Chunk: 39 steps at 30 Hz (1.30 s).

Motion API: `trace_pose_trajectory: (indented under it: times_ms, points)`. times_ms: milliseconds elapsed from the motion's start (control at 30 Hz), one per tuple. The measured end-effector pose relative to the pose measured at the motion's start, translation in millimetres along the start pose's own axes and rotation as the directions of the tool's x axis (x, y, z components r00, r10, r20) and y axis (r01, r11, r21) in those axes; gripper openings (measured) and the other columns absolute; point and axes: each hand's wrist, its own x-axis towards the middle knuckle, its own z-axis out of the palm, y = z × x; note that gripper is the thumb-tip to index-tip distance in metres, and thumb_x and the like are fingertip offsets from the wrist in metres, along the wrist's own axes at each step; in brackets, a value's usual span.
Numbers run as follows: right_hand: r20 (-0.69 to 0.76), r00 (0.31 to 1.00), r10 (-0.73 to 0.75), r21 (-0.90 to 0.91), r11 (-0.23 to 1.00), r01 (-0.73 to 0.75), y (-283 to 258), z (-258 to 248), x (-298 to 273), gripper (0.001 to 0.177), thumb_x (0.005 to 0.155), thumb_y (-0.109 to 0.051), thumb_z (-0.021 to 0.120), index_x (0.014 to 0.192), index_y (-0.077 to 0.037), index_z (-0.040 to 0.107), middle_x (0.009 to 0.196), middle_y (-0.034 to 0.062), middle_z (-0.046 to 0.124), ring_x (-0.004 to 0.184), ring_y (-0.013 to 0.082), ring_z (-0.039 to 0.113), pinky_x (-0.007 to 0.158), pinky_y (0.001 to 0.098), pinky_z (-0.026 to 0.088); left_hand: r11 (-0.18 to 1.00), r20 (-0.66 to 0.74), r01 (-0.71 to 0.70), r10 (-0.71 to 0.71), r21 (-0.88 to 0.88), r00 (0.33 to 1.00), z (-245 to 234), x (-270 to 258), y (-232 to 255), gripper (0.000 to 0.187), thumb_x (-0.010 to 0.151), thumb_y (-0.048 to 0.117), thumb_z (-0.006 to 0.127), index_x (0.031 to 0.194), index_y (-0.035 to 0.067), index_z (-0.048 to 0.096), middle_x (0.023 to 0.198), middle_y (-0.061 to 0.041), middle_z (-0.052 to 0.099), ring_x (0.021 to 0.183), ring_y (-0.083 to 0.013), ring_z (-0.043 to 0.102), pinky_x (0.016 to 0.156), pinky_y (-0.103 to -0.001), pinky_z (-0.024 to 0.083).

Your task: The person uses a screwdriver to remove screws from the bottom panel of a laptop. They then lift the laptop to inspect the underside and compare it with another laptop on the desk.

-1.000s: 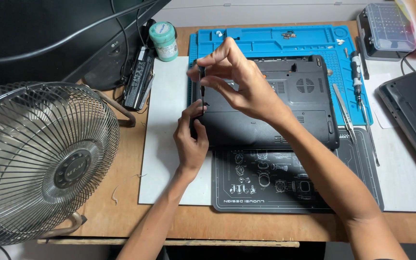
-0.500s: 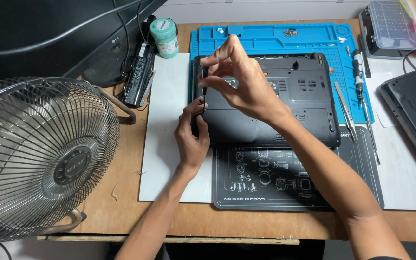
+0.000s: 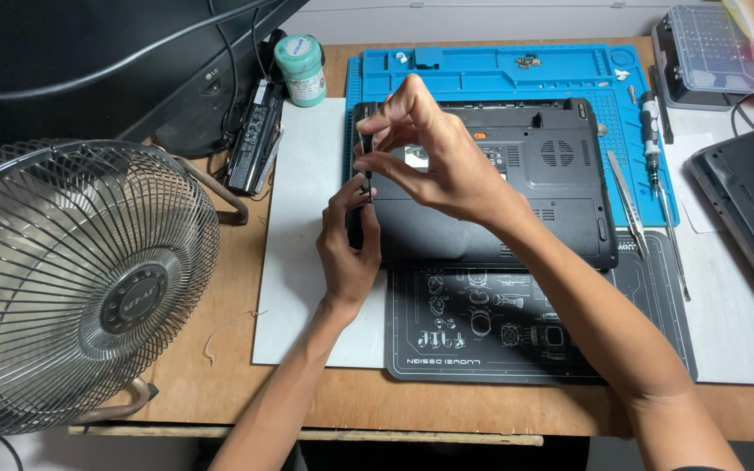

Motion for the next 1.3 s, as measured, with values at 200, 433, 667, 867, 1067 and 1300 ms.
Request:
trace_pose_trajectory:
  times_ms: [200, 433, 667, 867, 1067, 1300]
  points:
    - [-0.006, 0.999, -0.045, -0.043, 0.998, 0.045, 2.3, 5.4, -2.7, 0.04, 0.098, 0.003, 0.075, 0.116, -0.002, 0.041, 0.113, 0.0165, 0.057, 0.089, 0.0243, 0.068, 0.083, 0.0327, 0.065, 0.993, 0.002, -0.072, 0.072, 0.091, 0.997, -2.6, -1.5, 0.6, 0.033, 0.107, 0.006, 0.053, 0.139, 0.006, 0.051, 0.123, -0.011, 0.07, 0.109, -0.0243, 0.068, 0.1, -0.037, 0.053]
    - [0.037, 0.998, -0.047, -0.01, 0.999, 0.047, -20.6, 6.1, -4.2, 0.028, 0.106, 0.0, 0.061, 0.123, -0.001, 0.039, 0.127, 0.0216, 0.056, 0.094, 0.0281, 0.076, 0.092, 0.0395, 0.068, 0.979, 0.011, -0.194, 0.194, 0.058, 0.981, -2.3, -10.4, -10.9, 0.031, 0.108, 0.01, 0.06, 0.139, 0.007, 0.052, 0.113, -0.011, 0.066, 0.103, -0.0248, 0.058, 0.091, -0.037, 0.051]
    - [0.032, 0.999, -0.023, 0.029, 0.999, 0.022, -26.2, 7.0, -1.4, 0.034, 0.107, 0.006, 0.058, 0.131, 0.0, 0.035, 0.13, 0.0215, 0.05, 0.109, 0.031, 0.076, 0.097, 0.0404, 0.068, 0.988, -0.034, -0.145, 0.147, 0.045, 0.989, 0.6, -11.1, -12.5, 0.034, 0.105, 0.014, 0.068, 0.136, 0.012, 0.054, 0.107, -0.005, 0.065, 0.097, -0.0205, 0.059, 0.09, -0.034, 0.051]
    - [-0.039, 0.999, 0.019, -0.069, 0.997, -0.022, -22.0, 9.5, -2.2, 0.034, 0.105, 0.0, 0.065, 0.127, 0.001, 0.038, 0.13, 0.0218, 0.055, 0.102, 0.0288, 0.075, 0.09, 0.0388, 0.069, 0.99, -0.039, -0.132, 0.134, 0.039, 0.99, -0.3, -8.6, -7.1, 0.037, 0.103, 0.018, 0.07, 0.136, 0.011, 0.055, 0.106, -0.005, 0.067, 0.1, -0.0194, 0.061, 0.095, -0.034, 0.053]
    - [-0.034, 0.999, 0.028, -0.109, 0.994, -0.032, -16.3, 10.6, -3.0, 0.039, 0.103, 0.001, 0.069, 0.127, -0.001, 0.038, 0.129, 0.0193, 0.058, 0.089, 0.0206, 0.063, 0.083, 0.0358, 0.07, 0.989, -0.062, -0.129, 0.133, 0.069, 0.989, -1.1, -5.6, -4.4, 0.018, 0.101, 0.012, 0.069, 0.117, 0.008, 0.061, 0.102, -0.006, 0.069, 0.094, -0.0218, 0.064, 0.089, -0.034, 0.049]
    - [-0.031, 0.999, 0.019, -0.178, 0.984, -0.025, -15.7, 13.6, -4.3, 0.038, 0.102, -0.002, 0.071, 0.121, 0.0, 0.038, 0.126, 0.0195, 0.062, 0.091, 0.0211, 0.065, 0.083, 0.0343, 0.067, 0.987, -0.05, 0.081, -0.089, -0.141, 0.995, -8.8, 7.7, 13.9, 0.007, 0.104, 0.01, 0.061, 0.099, 0.005, 0.063, 0.093, -0.006, 0.066, 0.085, -0.018, 0.066, 0.079, -0.029, 0.052]
